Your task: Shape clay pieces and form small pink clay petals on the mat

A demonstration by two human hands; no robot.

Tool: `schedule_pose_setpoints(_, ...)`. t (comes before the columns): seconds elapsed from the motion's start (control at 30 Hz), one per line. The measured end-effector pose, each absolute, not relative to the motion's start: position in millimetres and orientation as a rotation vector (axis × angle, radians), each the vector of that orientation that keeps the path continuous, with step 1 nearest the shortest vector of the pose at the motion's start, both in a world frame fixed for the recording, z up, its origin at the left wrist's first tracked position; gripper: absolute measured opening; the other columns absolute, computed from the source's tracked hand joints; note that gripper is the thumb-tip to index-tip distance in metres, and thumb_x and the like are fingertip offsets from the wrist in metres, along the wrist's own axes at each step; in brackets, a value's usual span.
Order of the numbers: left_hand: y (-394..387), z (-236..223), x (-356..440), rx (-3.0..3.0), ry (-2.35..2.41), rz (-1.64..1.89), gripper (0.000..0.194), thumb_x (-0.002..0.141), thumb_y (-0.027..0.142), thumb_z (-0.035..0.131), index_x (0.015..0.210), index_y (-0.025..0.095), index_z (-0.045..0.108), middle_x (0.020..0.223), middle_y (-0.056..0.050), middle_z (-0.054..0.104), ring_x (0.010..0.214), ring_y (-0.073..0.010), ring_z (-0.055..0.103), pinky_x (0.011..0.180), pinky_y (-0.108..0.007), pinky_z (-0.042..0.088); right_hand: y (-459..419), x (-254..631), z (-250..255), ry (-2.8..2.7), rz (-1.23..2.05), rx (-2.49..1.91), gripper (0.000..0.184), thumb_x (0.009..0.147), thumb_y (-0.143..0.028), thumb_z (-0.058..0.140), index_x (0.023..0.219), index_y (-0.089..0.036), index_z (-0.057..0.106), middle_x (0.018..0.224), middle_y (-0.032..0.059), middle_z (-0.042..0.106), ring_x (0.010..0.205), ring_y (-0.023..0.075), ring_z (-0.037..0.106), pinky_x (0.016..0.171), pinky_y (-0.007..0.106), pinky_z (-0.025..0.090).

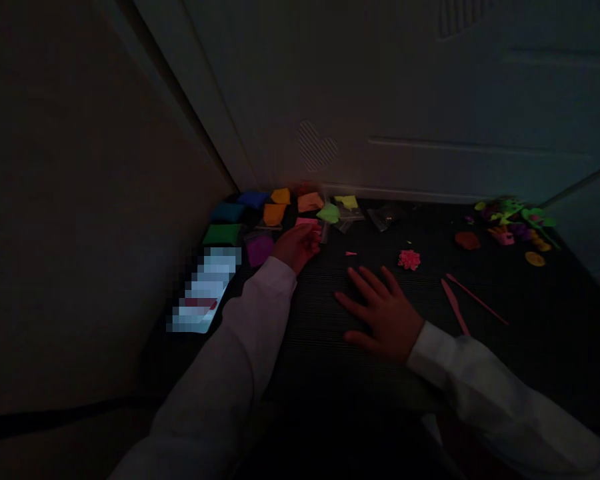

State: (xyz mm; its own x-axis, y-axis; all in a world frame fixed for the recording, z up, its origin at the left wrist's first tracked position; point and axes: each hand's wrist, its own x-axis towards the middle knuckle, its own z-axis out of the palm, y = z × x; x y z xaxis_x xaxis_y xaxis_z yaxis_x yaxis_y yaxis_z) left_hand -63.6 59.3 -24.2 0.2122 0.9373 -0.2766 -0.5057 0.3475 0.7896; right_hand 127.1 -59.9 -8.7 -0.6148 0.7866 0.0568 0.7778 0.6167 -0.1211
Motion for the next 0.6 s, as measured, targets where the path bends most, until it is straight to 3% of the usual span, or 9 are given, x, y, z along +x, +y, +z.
schedule_pose_setpoints(0.17,59.1,-23.6,-63.1,0.623,0.859,1.098,0.008,0.067,0.019,0.054,0.069,0.012,0.057,0.052,0.002,0.053,0.044,-0.0048,0.046,0.044,-0.019,0.035,-60.2,127.5,-9.3,-2.649,0.063,-1.445,0.056,0.075,-0.058,0.030,0.122,-0.029,0.036,0.139,0.0095,0.013,0.124,0.0321,0.014,0.093,0.057,0.007)
schedule_pose_setpoints(0.3,59.2,-23.4,-63.1,0.629,0.866,1.094,0.009,0.067,0.019,0.053,0.070,0.012,0.057,0.052,0.002,0.053,0.043,-0.0047,0.045,0.044,-0.018,0.035,-60.1,128.6,-9.5,-2.739,0.106,-1.298,0.061,0.072,-0.061,0.033,0.124,-0.029,0.032,0.138,0.0078,0.017,0.123,0.0296,0.017,0.095,0.054,0.008)
schedule_pose_setpoints(0.43,59.8,-24.2,-63.6,0.637,0.861,1.093,0.010,0.068,0.019,0.053,0.072,0.012,0.058,0.053,0.002,0.053,0.044,-0.0045,0.046,0.045,-0.018,0.037,-59.1,129.6,-8.9,-2.626,0.041,-1.483,0.055,0.075,-0.058,0.031,0.122,-0.029,0.037,0.139,0.0088,0.013,0.124,0.0319,0.014,0.094,0.057,0.007)
schedule_pose_setpoints(0.6,60.7,-26.5,-64.4,0.645,0.852,1.085,0.010,0.068,0.020,0.054,0.073,0.012,0.058,0.053,0.001,0.053,0.046,-0.0050,0.047,0.044,-0.018,0.036,-60.3,127.9,-7.9,-2.707,0.100,-1.352,0.058,0.073,-0.060,0.031,0.122,-0.029,0.036,0.138,0.0075,0.017,0.124,0.0294,0.017,0.095,0.054,0.006)
